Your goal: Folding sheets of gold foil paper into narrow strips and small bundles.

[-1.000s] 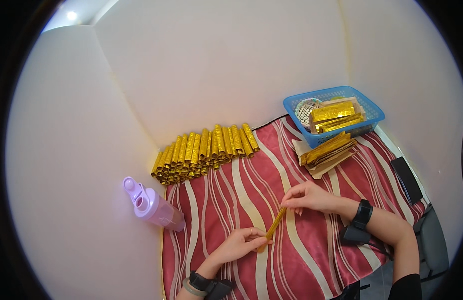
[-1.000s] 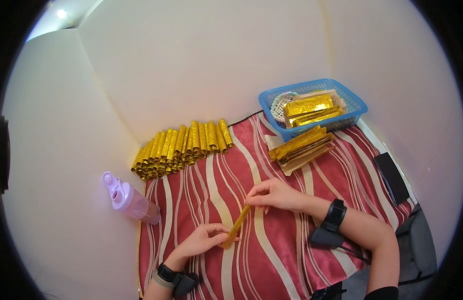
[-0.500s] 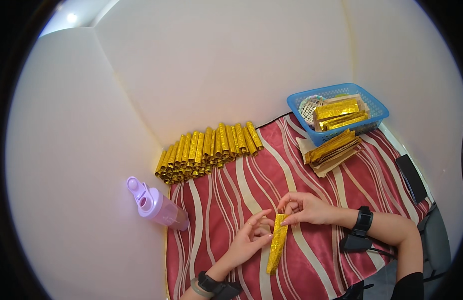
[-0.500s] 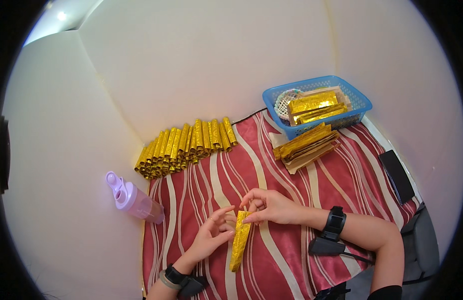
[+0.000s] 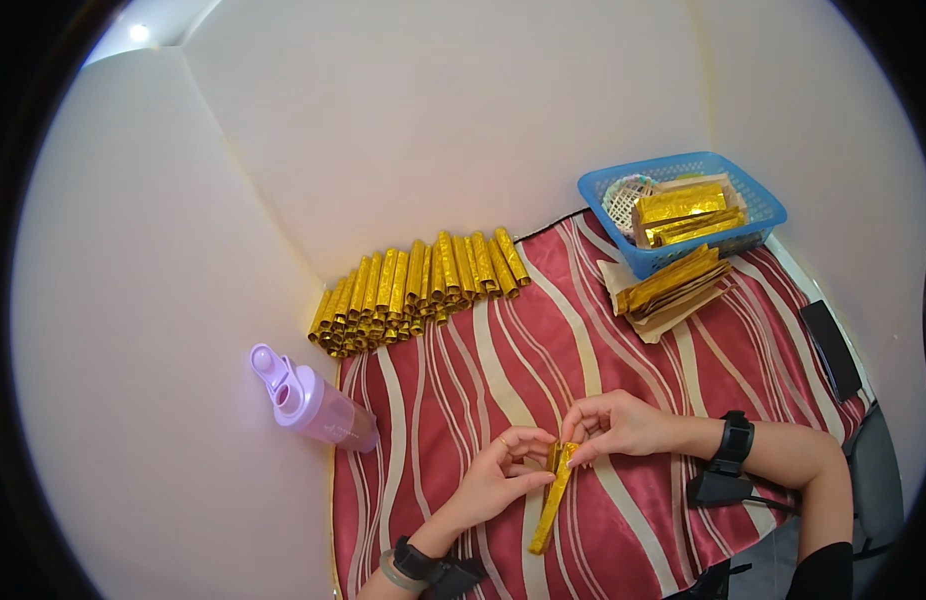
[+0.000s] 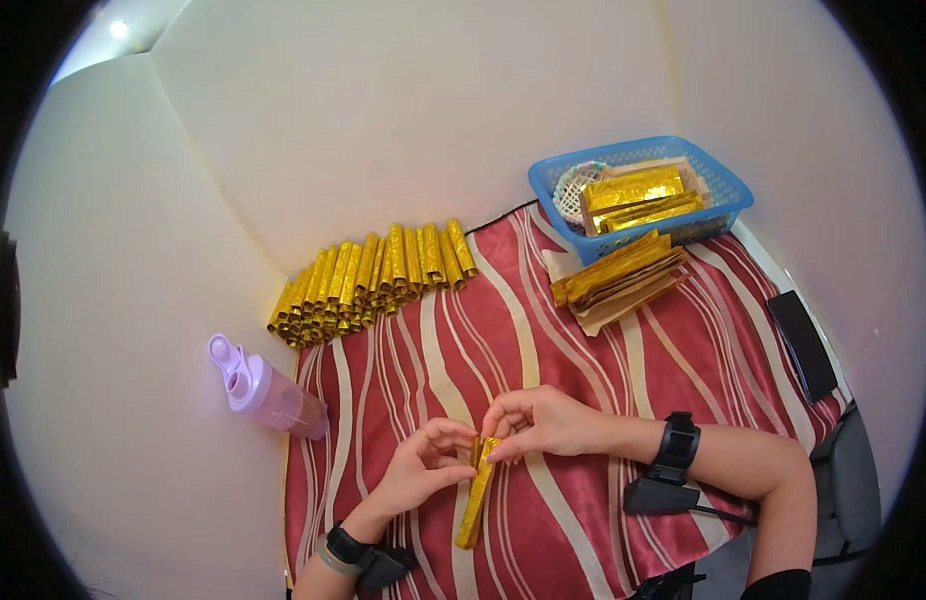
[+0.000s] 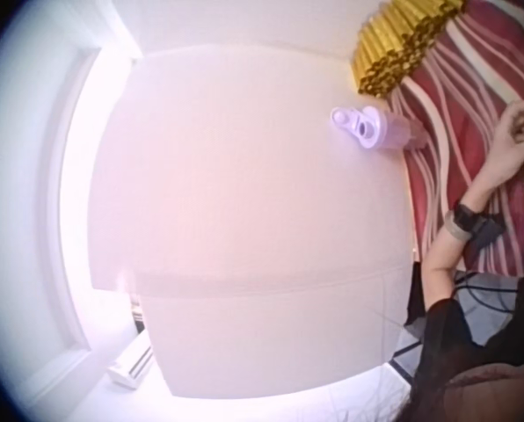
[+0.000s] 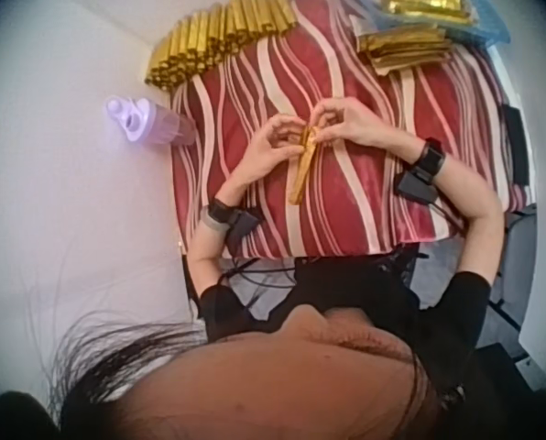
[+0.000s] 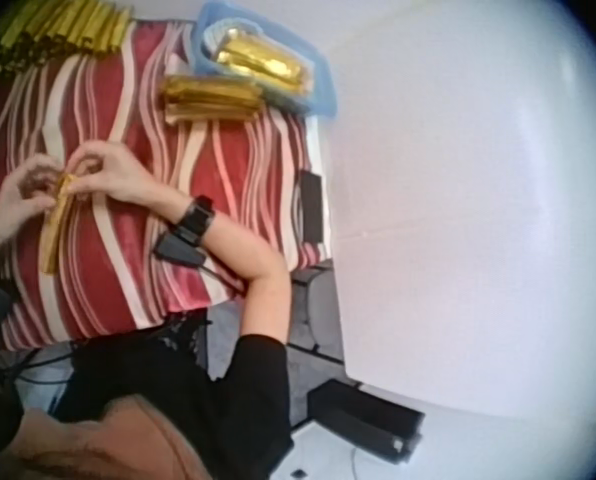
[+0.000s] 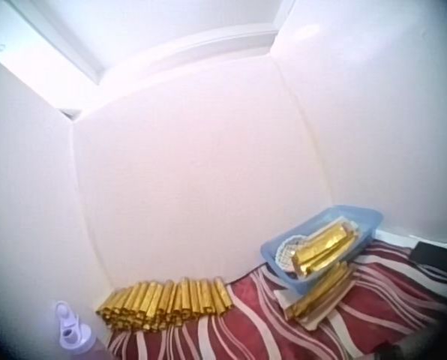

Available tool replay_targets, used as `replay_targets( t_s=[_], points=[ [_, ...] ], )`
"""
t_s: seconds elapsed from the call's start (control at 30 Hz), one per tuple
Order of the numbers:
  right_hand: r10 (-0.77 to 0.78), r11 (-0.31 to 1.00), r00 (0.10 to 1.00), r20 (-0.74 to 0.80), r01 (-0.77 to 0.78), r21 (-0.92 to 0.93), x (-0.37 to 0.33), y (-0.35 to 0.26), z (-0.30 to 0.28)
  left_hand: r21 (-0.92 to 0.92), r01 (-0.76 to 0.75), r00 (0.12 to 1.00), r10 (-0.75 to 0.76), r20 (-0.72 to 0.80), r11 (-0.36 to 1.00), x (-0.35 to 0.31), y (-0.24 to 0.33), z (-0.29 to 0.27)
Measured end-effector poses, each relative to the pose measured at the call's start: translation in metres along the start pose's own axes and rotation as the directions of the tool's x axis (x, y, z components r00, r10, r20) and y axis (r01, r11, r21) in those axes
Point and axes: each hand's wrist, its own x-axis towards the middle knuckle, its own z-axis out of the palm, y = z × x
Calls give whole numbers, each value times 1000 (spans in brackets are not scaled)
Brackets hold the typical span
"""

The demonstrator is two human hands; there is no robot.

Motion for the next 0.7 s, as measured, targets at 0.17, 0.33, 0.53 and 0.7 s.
replay_targets(
  t_s=[0.17,0.33,0.53,0.7],
  points=[
    [30,999,999,45,-31,25,-1,-3,2,-122,-7,999,12,40,993,1,-10,-7],
    [49,998,996,71,-52,35,0,-1,0,-31,50,990,-45,133,998,1,-2,-8],
    [25,999,996,85,-29,44,0,-4,3,52,-88,995,85,48,995,2,0,-3],
    [1,993,990,140,16,-115,-3,-5,4,48,-92,995,90,48,995,2,-1,-2]
  ],
)
